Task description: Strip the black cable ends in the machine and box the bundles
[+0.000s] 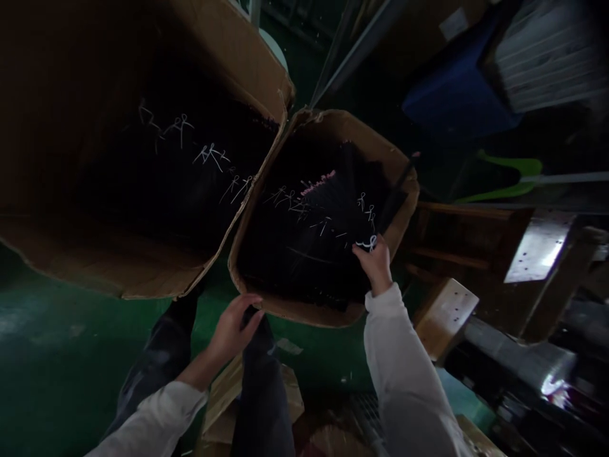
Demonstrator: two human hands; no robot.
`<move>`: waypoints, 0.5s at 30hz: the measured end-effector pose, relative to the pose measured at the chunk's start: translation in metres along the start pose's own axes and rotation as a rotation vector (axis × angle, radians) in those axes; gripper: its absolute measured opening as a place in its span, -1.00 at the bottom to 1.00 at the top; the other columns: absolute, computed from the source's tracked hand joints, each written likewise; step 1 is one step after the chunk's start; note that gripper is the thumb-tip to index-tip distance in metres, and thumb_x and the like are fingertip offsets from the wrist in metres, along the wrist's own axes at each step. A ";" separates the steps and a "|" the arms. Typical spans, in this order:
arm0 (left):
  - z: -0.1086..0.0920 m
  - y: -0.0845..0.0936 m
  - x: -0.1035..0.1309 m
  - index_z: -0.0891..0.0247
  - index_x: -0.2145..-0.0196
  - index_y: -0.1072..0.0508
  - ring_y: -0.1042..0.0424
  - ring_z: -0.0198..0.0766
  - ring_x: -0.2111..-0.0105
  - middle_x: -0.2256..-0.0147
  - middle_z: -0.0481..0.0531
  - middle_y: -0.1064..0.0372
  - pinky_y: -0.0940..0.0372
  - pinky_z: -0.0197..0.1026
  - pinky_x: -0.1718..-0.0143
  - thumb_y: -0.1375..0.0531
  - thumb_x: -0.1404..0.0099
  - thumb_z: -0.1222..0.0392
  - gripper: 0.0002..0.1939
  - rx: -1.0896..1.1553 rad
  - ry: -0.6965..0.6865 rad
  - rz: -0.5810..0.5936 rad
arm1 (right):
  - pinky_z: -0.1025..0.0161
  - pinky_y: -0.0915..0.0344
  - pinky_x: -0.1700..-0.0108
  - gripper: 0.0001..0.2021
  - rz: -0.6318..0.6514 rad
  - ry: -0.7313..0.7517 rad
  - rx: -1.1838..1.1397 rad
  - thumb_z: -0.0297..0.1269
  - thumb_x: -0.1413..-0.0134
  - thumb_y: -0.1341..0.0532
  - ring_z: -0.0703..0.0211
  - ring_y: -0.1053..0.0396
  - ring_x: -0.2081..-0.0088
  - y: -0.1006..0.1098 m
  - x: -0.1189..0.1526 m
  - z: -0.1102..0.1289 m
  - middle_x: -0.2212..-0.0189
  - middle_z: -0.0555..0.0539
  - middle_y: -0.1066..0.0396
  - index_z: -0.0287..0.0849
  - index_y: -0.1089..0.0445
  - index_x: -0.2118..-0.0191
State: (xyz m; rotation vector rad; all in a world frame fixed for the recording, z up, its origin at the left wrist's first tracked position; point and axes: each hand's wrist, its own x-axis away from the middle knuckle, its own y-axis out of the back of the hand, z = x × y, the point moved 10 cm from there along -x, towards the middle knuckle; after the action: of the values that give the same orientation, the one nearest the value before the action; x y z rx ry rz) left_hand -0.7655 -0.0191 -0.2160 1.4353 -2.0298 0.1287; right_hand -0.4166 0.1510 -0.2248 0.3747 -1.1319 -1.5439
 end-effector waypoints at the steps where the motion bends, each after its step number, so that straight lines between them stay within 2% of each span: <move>1: -0.026 -0.006 -0.011 0.22 0.02 -0.31 -0.26 -0.14 -0.05 0.00 0.16 -0.29 -0.19 -0.09 -0.06 -0.07 -0.28 0.06 -0.65 0.042 -0.059 0.027 | 0.14 -0.27 0.23 -0.62 -0.017 0.018 -0.006 -0.31 0.24 -0.28 0.07 -0.37 0.31 0.013 0.016 0.011 0.31 -0.11 -0.43 -0.26 -0.35 0.18; 3: -0.087 -0.016 -0.033 0.25 -0.11 -0.21 -0.12 -0.09 -0.15 -0.11 0.20 -0.18 -0.09 -0.05 -0.14 -0.14 -0.21 -0.02 -0.45 0.102 -0.231 0.096 | 0.15 -0.27 0.26 -0.66 -0.039 0.020 -0.016 -0.30 0.24 -0.28 0.09 -0.36 0.33 0.033 0.047 0.037 0.35 -0.08 -0.43 -0.23 -0.36 0.22; 5: -0.144 -0.025 -0.053 0.33 -0.20 -0.08 0.08 0.01 -0.24 -0.20 0.28 -0.03 0.09 0.04 -0.22 -0.24 -0.05 -0.16 -0.13 0.110 -0.422 0.196 | 0.17 -0.27 0.26 -0.69 -0.027 -0.017 -0.083 -0.31 0.24 -0.30 0.11 -0.36 0.34 0.044 0.072 0.065 0.37 -0.05 -0.43 -0.20 -0.37 0.25; 7: -0.177 -0.036 -0.066 0.37 -0.21 -0.07 0.15 0.10 -0.25 -0.21 0.32 0.01 0.29 0.13 -0.24 -0.29 0.12 -0.25 0.06 0.071 -0.525 0.347 | 0.18 -0.28 0.26 -0.71 -0.002 -0.073 -0.238 -0.33 0.25 -0.32 0.14 -0.37 0.35 0.044 0.093 0.094 0.39 -0.01 -0.44 -0.18 -0.38 0.28; 8: -0.184 -0.042 -0.071 0.37 -0.19 -0.10 0.11 0.13 -0.24 -0.19 0.32 -0.04 0.33 0.15 -0.23 -0.31 0.18 -0.27 0.09 0.052 -0.537 0.430 | 0.18 -0.28 0.26 -0.72 0.009 -0.107 -0.339 -0.35 0.27 -0.33 0.15 -0.37 0.36 0.041 0.101 0.107 0.41 0.00 -0.44 -0.18 -0.39 0.30; 10: -0.179 -0.044 -0.073 0.35 -0.14 -0.19 -0.11 0.13 -0.16 -0.09 0.28 -0.22 0.18 0.12 -0.21 -0.33 0.21 -0.24 0.02 0.065 -0.494 0.568 | 0.19 -0.30 0.27 -0.74 0.024 -0.197 -0.549 -0.39 0.32 -0.35 0.17 -0.37 0.40 0.030 0.116 0.129 0.46 0.04 -0.44 -0.17 -0.40 0.36; 12: -0.162 -0.032 -0.068 0.33 -0.06 -0.30 -0.33 0.03 0.03 0.06 0.16 -0.38 -0.12 -0.03 -0.08 -0.35 0.17 -0.14 -0.13 0.155 -0.407 0.633 | 0.20 -0.32 0.28 -0.73 0.070 -0.303 -0.738 -0.41 0.37 -0.38 0.18 -0.38 0.42 0.011 0.130 0.145 0.50 0.05 -0.43 -0.16 -0.40 0.40; 13: -0.151 -0.022 -0.062 0.33 0.01 -0.36 -0.40 -0.04 0.14 0.16 0.10 -0.43 -0.22 -0.11 0.04 -0.36 0.15 -0.09 -0.24 0.210 -0.353 0.650 | 0.19 -0.33 0.27 -0.72 0.134 -0.351 -0.826 -0.40 0.38 -0.40 0.17 -0.39 0.42 -0.003 0.137 0.153 0.49 0.05 -0.44 -0.16 -0.41 0.40; 15: -0.127 -0.003 -0.041 0.35 0.19 -0.43 -0.41 -0.19 0.34 0.34 -0.02 -0.44 -0.28 -0.24 0.27 -0.36 0.11 0.03 -0.47 0.309 -0.234 0.706 | 0.16 -0.36 0.26 -0.69 0.311 -0.425 -1.001 -0.23 0.33 -0.41 0.11 -0.42 0.36 -0.037 0.152 0.172 0.41 -0.02 -0.47 -0.15 -0.44 0.34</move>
State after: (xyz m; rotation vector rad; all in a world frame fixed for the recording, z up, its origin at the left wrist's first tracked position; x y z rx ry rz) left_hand -0.6989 0.0673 -0.1387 0.8558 -2.7288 0.6154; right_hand -0.6150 0.0908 -0.1202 -0.7914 -0.5478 -1.7299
